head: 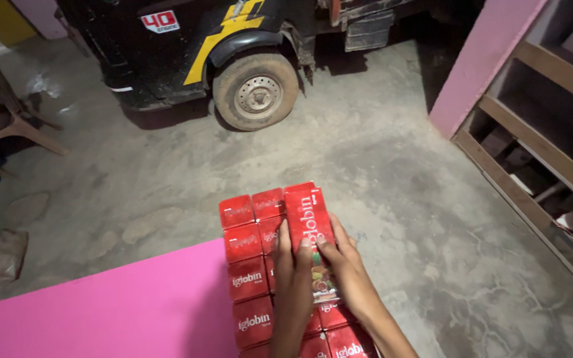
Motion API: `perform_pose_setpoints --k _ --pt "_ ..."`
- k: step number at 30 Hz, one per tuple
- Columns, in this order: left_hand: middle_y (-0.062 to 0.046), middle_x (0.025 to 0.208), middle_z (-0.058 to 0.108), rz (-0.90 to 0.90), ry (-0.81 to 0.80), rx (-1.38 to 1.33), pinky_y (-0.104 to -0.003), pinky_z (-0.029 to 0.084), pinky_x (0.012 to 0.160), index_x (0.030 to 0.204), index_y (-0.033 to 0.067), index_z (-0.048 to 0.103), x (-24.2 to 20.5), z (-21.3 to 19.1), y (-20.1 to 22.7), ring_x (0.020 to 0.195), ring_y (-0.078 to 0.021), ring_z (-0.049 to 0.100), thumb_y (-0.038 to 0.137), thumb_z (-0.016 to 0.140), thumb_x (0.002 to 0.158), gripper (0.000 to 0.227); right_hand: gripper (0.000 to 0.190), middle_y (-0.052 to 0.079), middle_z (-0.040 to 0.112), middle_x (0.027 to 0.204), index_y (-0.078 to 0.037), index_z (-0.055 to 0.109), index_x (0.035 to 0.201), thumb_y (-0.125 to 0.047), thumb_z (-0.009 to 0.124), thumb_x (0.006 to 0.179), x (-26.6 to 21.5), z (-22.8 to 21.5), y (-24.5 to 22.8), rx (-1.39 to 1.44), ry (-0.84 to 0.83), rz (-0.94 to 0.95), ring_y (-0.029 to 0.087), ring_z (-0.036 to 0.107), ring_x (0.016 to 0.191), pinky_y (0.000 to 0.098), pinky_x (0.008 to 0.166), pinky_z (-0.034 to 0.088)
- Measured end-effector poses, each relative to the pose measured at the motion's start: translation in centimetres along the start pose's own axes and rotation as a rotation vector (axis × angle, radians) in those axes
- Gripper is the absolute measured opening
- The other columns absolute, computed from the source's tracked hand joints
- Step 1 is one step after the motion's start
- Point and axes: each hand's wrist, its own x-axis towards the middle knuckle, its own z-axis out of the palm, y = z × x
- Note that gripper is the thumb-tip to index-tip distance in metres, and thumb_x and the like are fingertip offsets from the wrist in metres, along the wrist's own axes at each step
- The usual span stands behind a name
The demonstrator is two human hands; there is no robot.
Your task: The person takes red syrup boxes from a wooden shelf by hand and stacks them onto a pink table, then rearranges the boxes to form a neat block.
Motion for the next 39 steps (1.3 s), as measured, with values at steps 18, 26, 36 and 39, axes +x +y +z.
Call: perform_pose_setpoints --k 18,26,36,39 --pt "-0.012 0.156 0.044 0.058 -0.004 -0.014 -0.039 0.039 0.112 0.156 0.0117 0.034 0.0 0.3 1.0 0.141 -0.0244 0.047 0.032 0.047 0.1 0.062 0.068 0.013 0.04 0.153 -0.021 0.035 0.158 -0.035 0.048 0.093 0.1 -0.1 -0.9 0.046 0.016 0.081 0.025 0.041 0.142 0.0359 0.116 0.03" --pt "-0.011 0.157 0.042 0.092 0.002 -0.028 -0.04 0.037 0.113 0.156 0.012 0.036 -0.3 0.2 1.7 0.143 -0.0247 0.044 0.032 0.046 0.1 0.06 0.067 0.014 0.044 0.155 -0.02 0.036 0.158 -0.034 0.048 0.094 0.1 -0.1 -1.1 -0.053 0.001 0.009 0.025 0.035 0.146 0.0363 0.118 0.025" --pt "-0.013 0.155 0.044 0.13 0.001 0.015 -0.039 0.037 0.113 0.156 0.0108 0.033 0.7 0.4 0.1 0.141 -0.025 0.046 0.033 0.047 0.102 0.06 0.064 0.012 0.045 0.144 -0.019 0.035 0.158 -0.031 0.048 0.096 1.1 -0.1 -0.2 -0.013 0.017 0.003 0.022 0.042 0.134 0.0339 0.113 0.032" --pt "-0.013 0.15 0.048 0.094 0.045 0.063 -0.039 0.039 0.111 0.156 0.0132 0.036 1.3 0.8 0.0 0.136 -0.0254 0.049 0.032 0.048 0.1 0.06 0.062 0.015 0.054 0.14 -0.017 0.042 0.156 -0.028 0.047 0.096 1.6 -0.1 -0.5 -0.028 -0.001 -0.092 0.025 0.044 0.128 0.0342 0.112 0.033"
